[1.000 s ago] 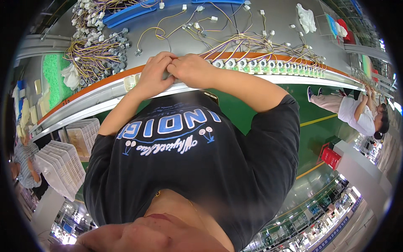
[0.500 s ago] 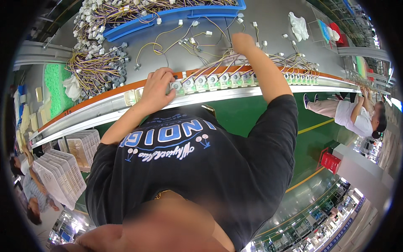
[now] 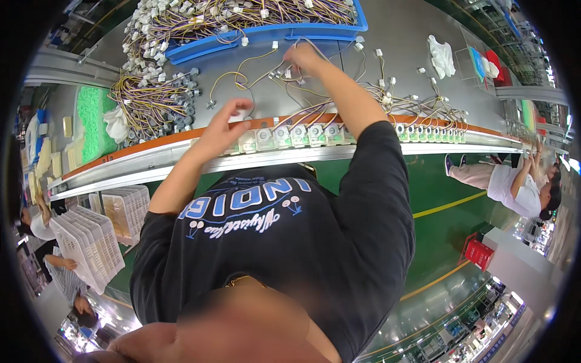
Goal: The person repeatedly takes wired components from a pile on the workstation, separates their wires, and presses the components into individual fixture slots along an assembly line track by hand.
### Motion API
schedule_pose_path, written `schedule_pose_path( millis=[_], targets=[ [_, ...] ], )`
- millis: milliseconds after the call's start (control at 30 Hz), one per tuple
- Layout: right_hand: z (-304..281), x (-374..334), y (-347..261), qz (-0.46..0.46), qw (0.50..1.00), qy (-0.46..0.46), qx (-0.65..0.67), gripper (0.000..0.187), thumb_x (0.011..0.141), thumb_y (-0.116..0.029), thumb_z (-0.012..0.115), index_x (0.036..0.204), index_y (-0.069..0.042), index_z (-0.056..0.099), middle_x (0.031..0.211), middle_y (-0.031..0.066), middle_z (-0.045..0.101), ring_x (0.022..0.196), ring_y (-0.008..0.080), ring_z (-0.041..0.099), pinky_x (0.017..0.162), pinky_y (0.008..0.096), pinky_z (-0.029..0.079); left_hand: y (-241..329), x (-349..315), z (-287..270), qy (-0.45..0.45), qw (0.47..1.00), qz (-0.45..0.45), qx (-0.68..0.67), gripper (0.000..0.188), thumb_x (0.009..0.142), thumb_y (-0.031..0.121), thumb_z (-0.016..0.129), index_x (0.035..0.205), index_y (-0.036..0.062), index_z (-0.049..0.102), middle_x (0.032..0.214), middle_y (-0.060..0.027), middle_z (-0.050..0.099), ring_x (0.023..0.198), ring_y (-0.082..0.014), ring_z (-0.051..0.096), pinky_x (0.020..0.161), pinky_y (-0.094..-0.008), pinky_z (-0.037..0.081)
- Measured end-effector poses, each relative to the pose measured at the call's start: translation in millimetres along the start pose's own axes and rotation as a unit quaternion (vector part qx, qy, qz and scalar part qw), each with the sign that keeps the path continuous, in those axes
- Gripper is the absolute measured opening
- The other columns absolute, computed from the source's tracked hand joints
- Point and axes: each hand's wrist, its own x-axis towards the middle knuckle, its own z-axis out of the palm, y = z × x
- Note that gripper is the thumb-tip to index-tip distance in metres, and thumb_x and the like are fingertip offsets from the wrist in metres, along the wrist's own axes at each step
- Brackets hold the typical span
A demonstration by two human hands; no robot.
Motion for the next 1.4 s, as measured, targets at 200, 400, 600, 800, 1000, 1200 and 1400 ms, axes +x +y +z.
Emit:
schedule_pose_path(
  millis=[200,400,600,800,1000,1200,1400],
  targets=[
    [29.2,-91.8,-91.8,-0.120,0.904,-0.112,0.396,0.022,0.085,-0.018,0.045,0.079,0.002,0.053,0.053,-0.0045,0.031,0.048,0.0086,0.031,0.047,0.0234,0.029,16.3,65.1,9.7,0.195,0.959,0.189,0.084,0.043,0.075,0.010,0.057,0.114,0.0024,0.041,0.106,-0.0130,0.051,0.101,-0.0213,0.050,0.083,-0.0306,0.040],
    [6.0,-112.8,-106.7,-0.264,0.836,-0.061,0.476,0.025,0.085,-0.014,0.044,0.090,0.008,0.052,0.057,-0.0034,0.027,0.053,0.0095,0.031,0.053,0.0266,0.032,10.0,69.6,-13.8,0.036,0.997,0.031,-0.059,0.014,0.082,0.013,0.050,0.090,0.0009,0.051,0.069,-0.0056,0.056,0.064,-0.0142,0.056,0.062,-0.0252,0.043],
    [-83.2,-87.3,-43.1,-0.155,0.767,0.137,0.608,0.020,0.084,-0.005,0.040,0.094,0.010,0.049,0.054,-0.0032,0.023,0.047,0.0101,0.024,0.050,0.0251,0.026,6.5,27.2,-74.9,0.093,0.990,-0.081,-0.072,0.020,0.082,0.021,0.053,0.070,0.0046,0.050,0.051,0.0014,0.044,0.048,-0.0078,0.042,0.049,-0.0231,0.035],
    [-126.3,-104.1,30.2,0.057,0.924,0.284,0.248,0.015,0.078,-0.013,0.049,0.084,-0.001,0.055,0.052,0.0025,0.040,0.047,0.0141,0.040,0.050,0.0290,0.037,4.4,6.9,-52.7,0.061,0.991,-0.006,0.119,0.016,0.082,0.020,0.053,0.082,0.0055,0.046,0.060,0.0000,0.040,0.057,-0.0085,0.037,0.051,-0.0246,0.031],
    [-73.0,-132.5,7.9,0.057,0.734,0.224,-0.639,0.021,0.070,-0.016,0.055,0.086,-0.003,0.059,0.086,0.0174,0.060,0.079,0.0300,0.059,0.070,0.0398,0.047,15.3,12.6,-8.0,-0.060,0.980,-0.004,0.190,0.027,0.082,0.018,0.053,0.101,0.0067,0.037,0.079,-0.0190,0.053,0.075,-0.0344,0.054,0.066,-0.0393,0.040],
    [44.5,-137.5,-47.6,-0.174,0.979,-0.104,-0.032,0.019,0.077,-0.016,0.051,0.090,-0.003,0.056,0.074,0.0102,0.061,0.069,0.0193,0.058,0.063,0.0317,0.046,28.1,26.4,5.6,-0.024,0.981,0.043,0.188,0.028,0.081,0.016,0.054,0.101,0.0053,0.037,0.085,-0.0204,0.056,0.079,-0.0350,0.056,0.067,-0.0386,0.042],
    [46.5,-129.0,-59.0,-0.143,0.977,-0.152,-0.043,0.012,0.080,-0.015,0.051,0.079,-0.004,0.055,0.067,-0.0007,0.056,0.056,0.0053,0.048,0.047,0.0204,0.039,13.4,22.1,4.0,0.065,0.993,0.033,0.091,0.029,0.076,0.012,0.062,0.097,0.0037,0.044,0.080,-0.0126,0.056,0.066,-0.0184,0.055,0.059,-0.0296,0.043]
  ],
)
